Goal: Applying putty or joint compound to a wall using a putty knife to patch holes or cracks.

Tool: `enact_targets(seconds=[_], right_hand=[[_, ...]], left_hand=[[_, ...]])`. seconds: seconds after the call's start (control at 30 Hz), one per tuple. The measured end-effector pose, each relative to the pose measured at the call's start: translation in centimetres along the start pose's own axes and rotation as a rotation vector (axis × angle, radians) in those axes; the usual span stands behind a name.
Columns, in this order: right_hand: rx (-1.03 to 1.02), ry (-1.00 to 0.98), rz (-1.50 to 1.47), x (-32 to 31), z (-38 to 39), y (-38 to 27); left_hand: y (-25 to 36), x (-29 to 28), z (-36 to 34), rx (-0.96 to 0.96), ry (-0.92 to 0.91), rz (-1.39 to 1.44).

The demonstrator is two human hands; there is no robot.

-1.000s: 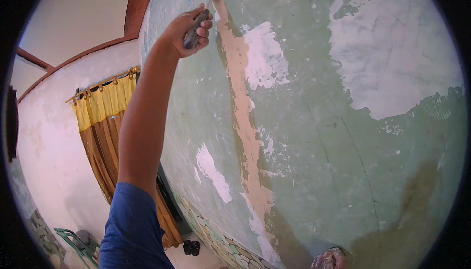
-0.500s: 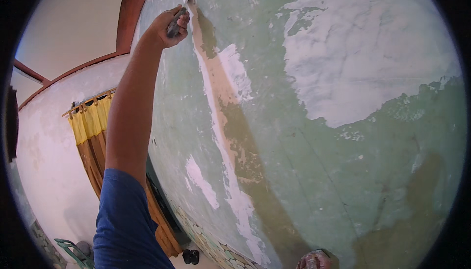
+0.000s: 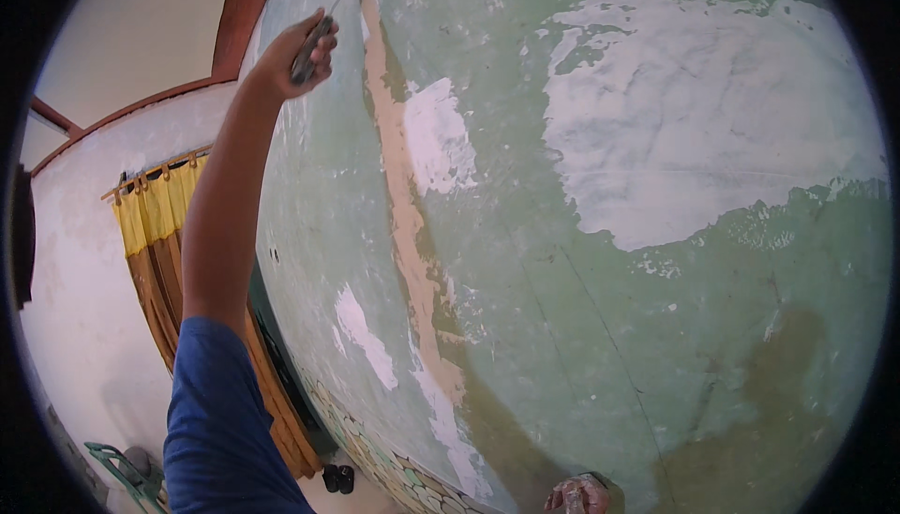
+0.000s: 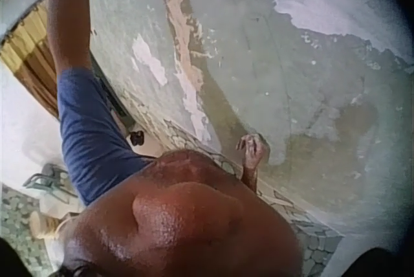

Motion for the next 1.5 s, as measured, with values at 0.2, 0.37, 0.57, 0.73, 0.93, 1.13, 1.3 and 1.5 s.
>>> enact_targets(seconds=[0.2,0.37,0.57,0.73,0.93,1.13,1.3,1.5], right_hand=[[-0.214,0.223,-0.148,-1.7,2.6,2.6],[-0.093,0.235,-0.039,-0.2,3.7,1.8],[0.249,-0.36,0.485,15.2,3.1,1.3],[0.416,-0.603,0.512,26.2,6.8,4.4],[0.123,-0.764,0.396,33.7,12.7,7.1],[0.147,-0.528,0.588,32.2,3.1,-3.7],[-0.597,0.108,1.082,26.5,-13.7,-22.9],[-0.775,0.513,1.479,26.2,-29.6,-37.7]], left_hand=[[-14.4,-8.0,19.4,-0.348,0.423,-0.332],[-40.6,-9.2,47.1,-0.842,0.179,-0.144],[-61.9,-5.4,71.9,-1.274,0.246,0.345],[-58.0,0.0,69.4,-0.542,0.216,0.963],[-55.1,-2.5,70.9,-0.549,0.217,1.007],[-54.1,-9.0,74.1,-0.602,0.197,1.001],[-53.3,-13.8,75.4,-0.61,0.239,0.949],[-48.9,-16.2,73.2,-0.768,0.41,0.917]])
Point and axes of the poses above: each hand's wrist, its own z-axis away from the middle knuckle, its own x-axis out of the palm, y = z × x, the point moved 6 cm from there along -z, towards the middle knuckle, and after that the axes turned 6 degrees about z, right-handed, at the moved point
